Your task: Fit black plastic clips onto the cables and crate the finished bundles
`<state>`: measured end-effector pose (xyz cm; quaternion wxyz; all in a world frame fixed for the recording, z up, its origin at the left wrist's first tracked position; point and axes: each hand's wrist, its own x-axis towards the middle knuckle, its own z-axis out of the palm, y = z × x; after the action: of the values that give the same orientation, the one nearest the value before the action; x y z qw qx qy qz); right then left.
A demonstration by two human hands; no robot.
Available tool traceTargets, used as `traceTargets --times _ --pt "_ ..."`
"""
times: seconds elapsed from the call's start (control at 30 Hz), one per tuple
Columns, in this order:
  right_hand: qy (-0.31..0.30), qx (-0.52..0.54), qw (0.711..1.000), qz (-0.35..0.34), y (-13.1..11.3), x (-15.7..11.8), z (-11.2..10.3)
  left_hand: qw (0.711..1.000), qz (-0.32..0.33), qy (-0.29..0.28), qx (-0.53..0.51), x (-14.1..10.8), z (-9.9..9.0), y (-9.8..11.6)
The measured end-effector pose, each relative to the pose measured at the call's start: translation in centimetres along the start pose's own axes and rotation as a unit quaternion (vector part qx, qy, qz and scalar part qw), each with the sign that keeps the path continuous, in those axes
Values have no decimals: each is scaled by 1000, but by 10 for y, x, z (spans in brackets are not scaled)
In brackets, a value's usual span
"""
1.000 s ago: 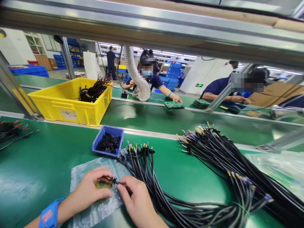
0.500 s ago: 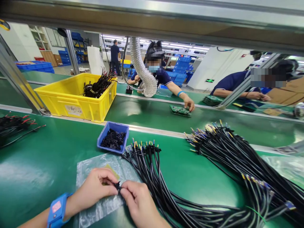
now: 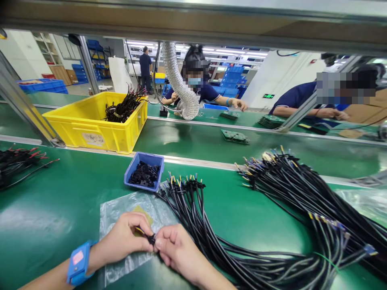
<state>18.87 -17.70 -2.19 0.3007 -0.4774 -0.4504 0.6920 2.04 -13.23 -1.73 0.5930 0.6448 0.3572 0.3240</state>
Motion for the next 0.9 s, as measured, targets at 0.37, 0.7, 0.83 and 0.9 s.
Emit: traceTargets --times 0.37,0.7,0.83,0.9 --pt "-13 -31 999 -15 0 1 0 998 26 -12 61 -3 4 -2" --pt "139 -323 920 -174 -12 -3 2 997 -47 -1 -58 1 -10 -3" --pt "141 -371 895 -203 -10 -4 2 996 -64 3 -68 1 -9 -8" --pt "144 -390 883 -216 -9 -5 3 995 -66 2 -68 0 -9 -8"
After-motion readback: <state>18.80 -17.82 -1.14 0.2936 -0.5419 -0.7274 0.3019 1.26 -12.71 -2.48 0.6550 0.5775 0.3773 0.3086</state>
